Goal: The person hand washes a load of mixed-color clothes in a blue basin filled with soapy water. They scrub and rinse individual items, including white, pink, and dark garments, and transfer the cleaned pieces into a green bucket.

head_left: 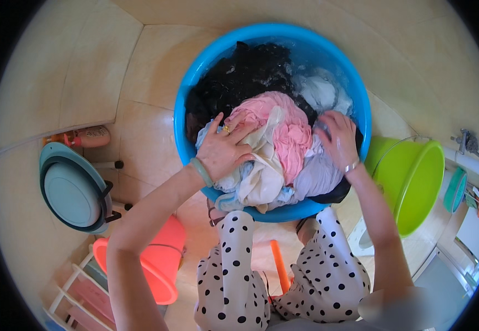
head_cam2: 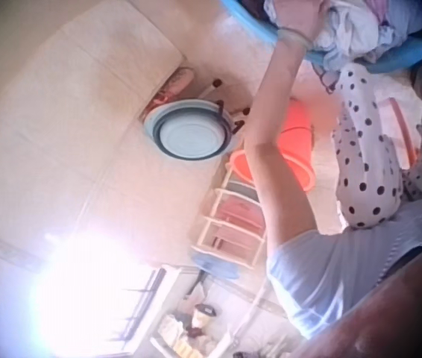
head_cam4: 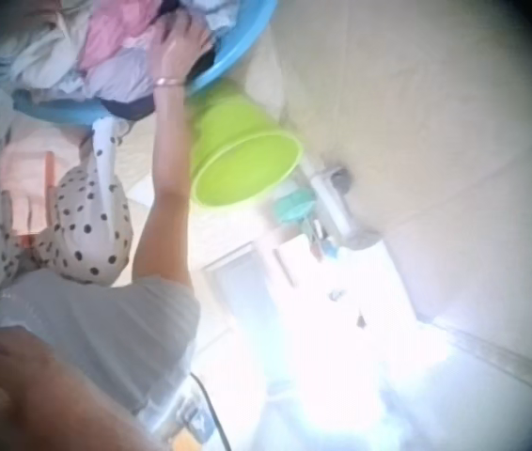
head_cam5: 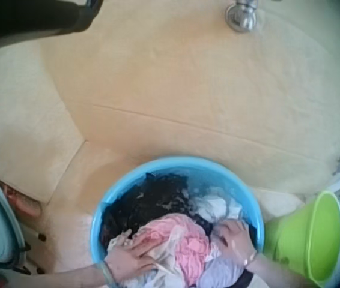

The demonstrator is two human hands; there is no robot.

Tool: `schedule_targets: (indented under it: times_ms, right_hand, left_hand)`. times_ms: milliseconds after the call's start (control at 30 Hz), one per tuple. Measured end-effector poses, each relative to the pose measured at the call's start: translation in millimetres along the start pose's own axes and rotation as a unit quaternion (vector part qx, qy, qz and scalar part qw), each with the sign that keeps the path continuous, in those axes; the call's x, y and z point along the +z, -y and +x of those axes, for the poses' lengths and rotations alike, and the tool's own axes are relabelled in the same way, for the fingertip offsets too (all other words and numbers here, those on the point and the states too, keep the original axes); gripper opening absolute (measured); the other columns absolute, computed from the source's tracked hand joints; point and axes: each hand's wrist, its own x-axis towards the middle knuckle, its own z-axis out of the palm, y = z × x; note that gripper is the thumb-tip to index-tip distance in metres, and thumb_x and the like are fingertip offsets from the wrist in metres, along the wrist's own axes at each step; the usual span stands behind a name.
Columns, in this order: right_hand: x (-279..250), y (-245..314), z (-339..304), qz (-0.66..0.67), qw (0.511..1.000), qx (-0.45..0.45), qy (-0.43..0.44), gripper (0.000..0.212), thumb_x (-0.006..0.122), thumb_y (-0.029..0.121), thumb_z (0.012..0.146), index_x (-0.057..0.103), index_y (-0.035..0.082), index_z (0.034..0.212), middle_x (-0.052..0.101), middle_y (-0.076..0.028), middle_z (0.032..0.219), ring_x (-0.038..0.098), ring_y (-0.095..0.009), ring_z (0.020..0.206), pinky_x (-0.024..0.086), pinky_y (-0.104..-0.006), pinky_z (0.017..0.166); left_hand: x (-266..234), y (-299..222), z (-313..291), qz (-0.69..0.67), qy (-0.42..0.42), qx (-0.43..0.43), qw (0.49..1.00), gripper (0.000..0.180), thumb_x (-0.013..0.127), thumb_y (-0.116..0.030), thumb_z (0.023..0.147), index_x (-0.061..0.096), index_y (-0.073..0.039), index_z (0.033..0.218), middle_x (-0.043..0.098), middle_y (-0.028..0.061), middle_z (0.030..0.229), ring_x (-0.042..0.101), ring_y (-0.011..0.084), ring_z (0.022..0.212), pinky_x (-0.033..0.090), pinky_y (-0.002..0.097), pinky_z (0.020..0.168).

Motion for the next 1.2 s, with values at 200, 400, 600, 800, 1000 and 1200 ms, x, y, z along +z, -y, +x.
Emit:
schedule_targets:
  times_ms: [200, 400, 600, 800, 1000, 1200]
  right_hand:
    - [-37.5, 85.2, -14.0, 0.284, 0.955, -0.034, 0.082, 0.036, 0.077, 0.033, 0.075, 0.065, 0.009, 0.098, 0.062, -0.007, 0.111, 0.056, -0.026, 0.102, 0.044, -0.0373, 0.088]
    - [-48.0, 71.9, 35.1, 0.748, 0.606, 0.242, 0.12, 0.018, 0.063, 0.022, 0.089, 0.058, 0.007, 0.097, 0.06, -0.008, 0.11, 0.058, -0.019, 0.098, 0.054, -0.037, 0.079]
    - [-37.4, 17.0, 100.6, 0.701, 0.65, 0.285, -0.065, 0.021, 0.056, 0.025, 0.094, 0.057, 0.008, 0.107, 0.059, -0.007, 0.103, 0.059, -0.018, 0.078, 0.056, -0.0395, 0.071]
    - [58.3, 11.1, 127.2, 0.221, 0.964, 0.149, -0.011, 0.046, 0.061, 0.036, 0.089, 0.052, 0.012, 0.127, 0.059, -0.015, 0.112, 0.066, -0.031, 0.081, 0.055, -0.0422, 0.069]
    - [129.7, -14.4, 122.9, -0.002, 0.991, 0.119, 0.065, 0.037, 0.059, 0.028, 0.086, 0.056, 0.01, 0.118, 0.061, -0.018, 0.108, 0.065, -0.038, 0.087, 0.053, -0.047, 0.072]
    - [64.4, 33.9, 109.9, 0.103, 0.989, 0.018, -0.103, 0.012, 0.061, 0.016, 0.082, 0.06, 0.01, 0.093, 0.059, -0.012, 0.093, 0.064, -0.032, 0.081, 0.054, -0.0414, 0.06]
  left_hand:
    - [-54.1, -29.7, 56.5, -0.416, -0.195, -0.19, 0.868, 0.016, 0.056, -0.021, 0.095, 0.062, -0.006, 0.093, 0.065, 0.0075, 0.087, 0.061, 0.0199, 0.084, 0.045, 0.0323, 0.085]
    - [-110.1, -26.3, 127.4, -0.708, -0.342, -0.18, 0.592, 0.026, 0.053, -0.026, 0.099, 0.054, 0.0, 0.101, 0.065, 0.0077, 0.095, 0.061, 0.0135, 0.084, 0.05, 0.0271, 0.077]
    - [-30.8, 5.8, 167.9, -0.717, -0.346, -0.347, 0.497, 0.039, 0.06, -0.015, 0.094, 0.043, -0.004, 0.127, 0.057, 0.0139, 0.119, 0.06, 0.0256, 0.105, 0.052, 0.0376, 0.089]
    - [101.8, 48.5, 156.2, -0.631, -0.352, -0.311, 0.617, 0.046, 0.059, 0.001, 0.086, 0.052, -0.01, 0.13, 0.06, 0.009, 0.115, 0.06, 0.0195, 0.102, 0.053, 0.0329, 0.083]
    - [104.2, 50.7, 170.8, -0.711, -0.279, -0.395, 0.511, 0.039, 0.058, -0.003, 0.087, 0.059, -0.007, 0.126, 0.062, 0.0069, 0.117, 0.059, 0.0164, 0.101, 0.048, 0.0265, 0.083]
    - [69.9, 16.0, 167.5, -0.759, -0.312, -0.415, 0.394, 0.04, 0.057, -0.026, 0.095, 0.052, -0.011, 0.132, 0.059, 0.0097, 0.123, 0.058, 0.0211, 0.108, 0.049, 0.033, 0.09]
